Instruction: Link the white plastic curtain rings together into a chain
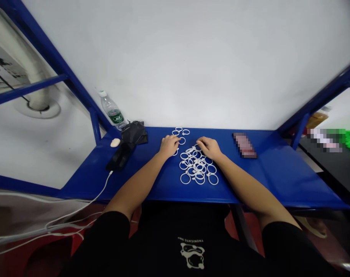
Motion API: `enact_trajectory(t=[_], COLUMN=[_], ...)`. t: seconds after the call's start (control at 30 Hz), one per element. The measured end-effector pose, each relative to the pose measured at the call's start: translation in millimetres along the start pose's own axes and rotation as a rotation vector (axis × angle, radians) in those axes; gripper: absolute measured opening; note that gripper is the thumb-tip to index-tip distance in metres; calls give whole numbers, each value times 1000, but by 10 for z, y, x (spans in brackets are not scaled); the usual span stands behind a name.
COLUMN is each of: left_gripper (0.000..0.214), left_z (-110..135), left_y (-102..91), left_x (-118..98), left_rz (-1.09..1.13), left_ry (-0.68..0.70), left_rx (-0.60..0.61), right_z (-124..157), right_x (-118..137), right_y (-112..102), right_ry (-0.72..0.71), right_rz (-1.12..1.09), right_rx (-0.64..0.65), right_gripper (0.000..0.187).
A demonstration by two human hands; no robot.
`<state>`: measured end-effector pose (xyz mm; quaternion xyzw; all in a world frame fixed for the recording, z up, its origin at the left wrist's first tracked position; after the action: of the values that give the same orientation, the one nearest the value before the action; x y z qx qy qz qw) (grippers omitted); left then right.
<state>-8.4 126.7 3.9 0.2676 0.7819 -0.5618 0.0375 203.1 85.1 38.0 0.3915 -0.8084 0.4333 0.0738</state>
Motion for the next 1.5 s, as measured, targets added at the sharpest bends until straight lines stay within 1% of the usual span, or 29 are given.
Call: enact_trajectory(t=[0.17,0.27,0.37,0.5,0.6,0.67,0.87,0.93,1.0,1.07,1.13,1.2,1.23,1.3,1.37,1.43,1.5], left_gripper=[37,28,23,19,13,11,12,14,15,19,25,28,29,33,37,33,24], left_z=[6,12,5,-6,0,5,27,41,55,47,-4,-70,-98,-128,-126,-112,-99], left_y=[-52,-37,-53,-141,-194,-210,-215,-187,-144,-133,-173,-208,-202,-142,-69,-21,-2], left_x=[77,106,85,8,-85,-145,-233,-262,-314,-331,-261,-125,-46,107,209,252,275], left_rz=[-7,-28,32,185,213,215,220,255,295,312,296,241,193,84,7,-20,-16], left_ry=[-92,-119,-102,-71,-24,10,74,107,174,226,208,132,80,-24,-82,-90,-86], left_rx=[-44,-29,-50,-152,-211,-225,-203,-162,-99,-76,-125,-188,-199,-170,-131,-116,-123], right_z=[-8,-11,-15,-14,-13,-14,-20,-20,-20,-21,-23,-25,-25,-26,-26,-25,-23], right_x=[-80,-100,-88,-66,-62,-60,-54,-58,-59,-57,-58,-61,-62,-61,-58,-59,-62], right_y=[40,73,85,91,86,83,88,91,92,91,91,96,100,105,105,107,111], right_ry=[40,39,26,17,18,19,15,17,17,15,17,20,20,16,11,9,11], right_rz=[24,15,7,-10,-16,-19,-24,-22,-23,-25,-26,-21,-18,-17,-19,-23,-26], right_rx=[43,80,92,99,99,99,96,92,89,84,82,87,92,100,105,111,118], right_gripper=[30,28,27,28,28,28,27,26,25,24,23,22,22,22,23,23,24])
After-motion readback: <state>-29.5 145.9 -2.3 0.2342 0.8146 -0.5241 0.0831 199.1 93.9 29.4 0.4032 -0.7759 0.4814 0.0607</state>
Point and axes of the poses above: each hand's wrist, its own z-axis away from the middle knuckle, its own y-axis out of the palm, x = y × z, the point moved 9 cm from there along -z, towards the middle knuckle, and after that the axes turned 8 degrees about -x, right-handed, at the moved point
